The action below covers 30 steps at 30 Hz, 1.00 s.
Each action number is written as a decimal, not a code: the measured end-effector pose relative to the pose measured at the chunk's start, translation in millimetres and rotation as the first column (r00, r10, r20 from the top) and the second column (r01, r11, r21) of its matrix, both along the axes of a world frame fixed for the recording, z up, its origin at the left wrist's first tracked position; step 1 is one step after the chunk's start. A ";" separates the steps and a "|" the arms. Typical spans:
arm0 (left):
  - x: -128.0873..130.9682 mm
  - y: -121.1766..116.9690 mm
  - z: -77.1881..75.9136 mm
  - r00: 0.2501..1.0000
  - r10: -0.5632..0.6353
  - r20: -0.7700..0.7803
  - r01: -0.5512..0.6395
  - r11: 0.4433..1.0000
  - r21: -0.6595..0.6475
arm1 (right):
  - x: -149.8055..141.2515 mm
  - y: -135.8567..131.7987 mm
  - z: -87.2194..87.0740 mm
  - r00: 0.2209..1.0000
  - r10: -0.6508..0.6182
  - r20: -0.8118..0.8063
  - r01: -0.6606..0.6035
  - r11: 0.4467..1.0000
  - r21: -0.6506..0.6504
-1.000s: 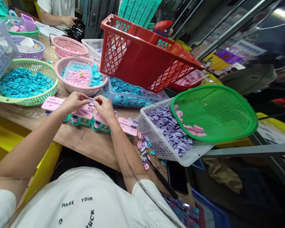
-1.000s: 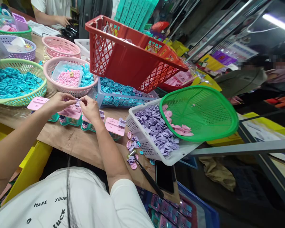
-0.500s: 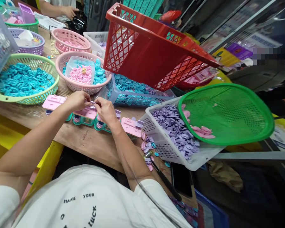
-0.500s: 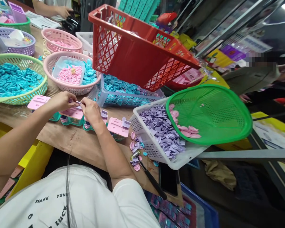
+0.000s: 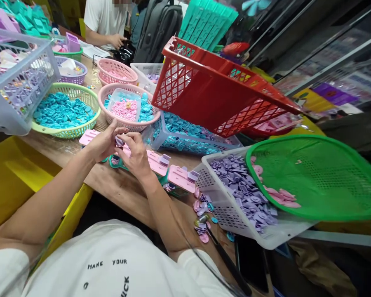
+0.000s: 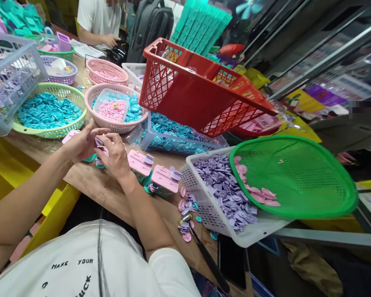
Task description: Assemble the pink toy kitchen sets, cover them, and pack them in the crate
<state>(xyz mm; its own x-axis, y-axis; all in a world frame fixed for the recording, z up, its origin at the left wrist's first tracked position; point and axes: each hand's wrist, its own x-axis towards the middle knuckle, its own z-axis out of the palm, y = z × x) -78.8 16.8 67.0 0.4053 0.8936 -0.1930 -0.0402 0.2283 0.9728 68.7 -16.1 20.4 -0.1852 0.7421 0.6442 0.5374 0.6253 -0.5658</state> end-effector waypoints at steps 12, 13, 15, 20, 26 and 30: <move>-93.8 38.6 -8.7 0.789 0.403 -0.464 -0.140 0.853 0.502 | -43.3 76.8 -1.4 0.996 0.080 -0.033 -0.087 0.931 -0.355; -93.9 41.0 -10.8 0.760 0.395 -0.516 -0.098 0.854 0.510 | -45.7 80.7 -3.0 0.998 0.061 0.011 -0.053 0.930 -0.364; -89.8 42.8 -15.1 0.733 0.349 -0.584 -0.016 0.867 0.498 | -48.6 85.4 -7.3 0.998 0.046 0.034 -0.030 0.922 -0.385; -75.2 45.1 -23.2 0.681 0.325 -0.657 0.042 0.878 0.477 | -48.3 86.1 -15.5 0.996 0.017 0.083 0.014 0.935 -0.355; -73.6 57.3 -24.8 0.750 0.226 -0.621 0.034 0.925 0.379 | -49.4 84.0 -8.8 0.956 0.054 0.287 0.011 0.976 -0.218; -75.5 62.0 -24.1 0.706 0.201 -0.679 0.044 0.945 0.325 | -51.5 84.9 -7.1 0.920 0.155 0.360 -0.092 0.978 -0.186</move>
